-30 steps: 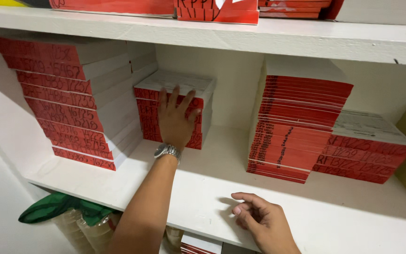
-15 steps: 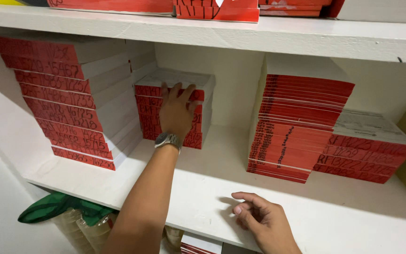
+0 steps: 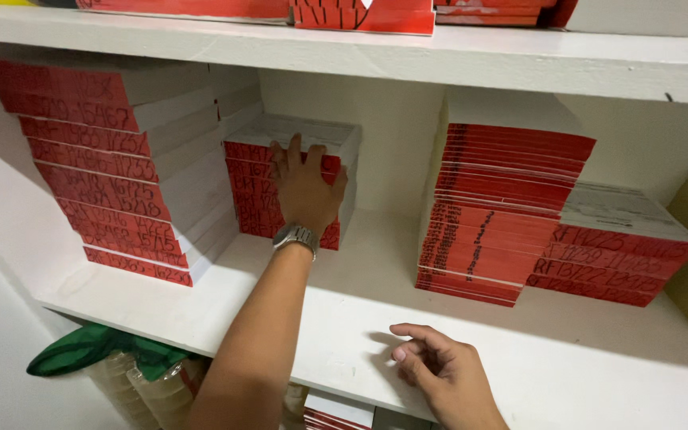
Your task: The person organizes stacks of red and white paper files on a white shelf. They repeatedly pick up files, flip through them, and place them back into neat piles, occasionally moving stacks to different positions on the shelf.
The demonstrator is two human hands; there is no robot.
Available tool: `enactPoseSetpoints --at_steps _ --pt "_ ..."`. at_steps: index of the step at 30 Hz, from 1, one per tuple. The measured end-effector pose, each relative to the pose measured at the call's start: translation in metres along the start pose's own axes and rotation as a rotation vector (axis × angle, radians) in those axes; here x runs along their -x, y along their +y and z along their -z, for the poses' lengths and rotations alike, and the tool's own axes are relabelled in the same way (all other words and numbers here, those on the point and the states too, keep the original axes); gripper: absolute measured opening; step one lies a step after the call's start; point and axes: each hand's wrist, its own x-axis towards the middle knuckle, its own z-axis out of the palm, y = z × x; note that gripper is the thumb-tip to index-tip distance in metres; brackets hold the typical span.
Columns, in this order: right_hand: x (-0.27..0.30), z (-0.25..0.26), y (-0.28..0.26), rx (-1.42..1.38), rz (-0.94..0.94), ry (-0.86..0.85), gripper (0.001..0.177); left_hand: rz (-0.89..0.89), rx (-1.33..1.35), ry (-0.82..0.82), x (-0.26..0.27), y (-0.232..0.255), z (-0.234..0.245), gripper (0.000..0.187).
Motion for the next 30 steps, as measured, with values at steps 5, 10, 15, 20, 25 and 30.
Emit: enactPoseSetpoints --at_steps 5,10,15,20,25,30 --pt "0.006 -0.001 -0.011 0.029 -0.031 0.013 0.029 0.053 -0.017 0.019 0.007 0.002 -0.002 0.048" --pt "0.006 -0.001 -0.011 0.046 0.005 -0.007 0.029 0.137 -0.011 -0.058 0.009 0.007 0.009 0.054" --pt "0.008 -0.002 -0.012 0.208 0.124 -0.024 0.025 0.148 0.061 -0.386 0.015 0.013 0.050 0.082" --pt "0.015 -0.005 -0.009 0.256 0.272 0.014 0.023 0.071 -0.148 -0.457 0.007 0.021 0.059 0.089" --pt "0.040 0.016 0.001 0.035 0.296 0.061 0.023 -0.075 -0.320 -0.508 -0.001 0.033 0.053 0.090" --pt "0.058 0.101 0.023 0.133 0.161 0.179 0.036 -0.141 -0.092 -0.418 0.035 0.050 0.041 0.071"
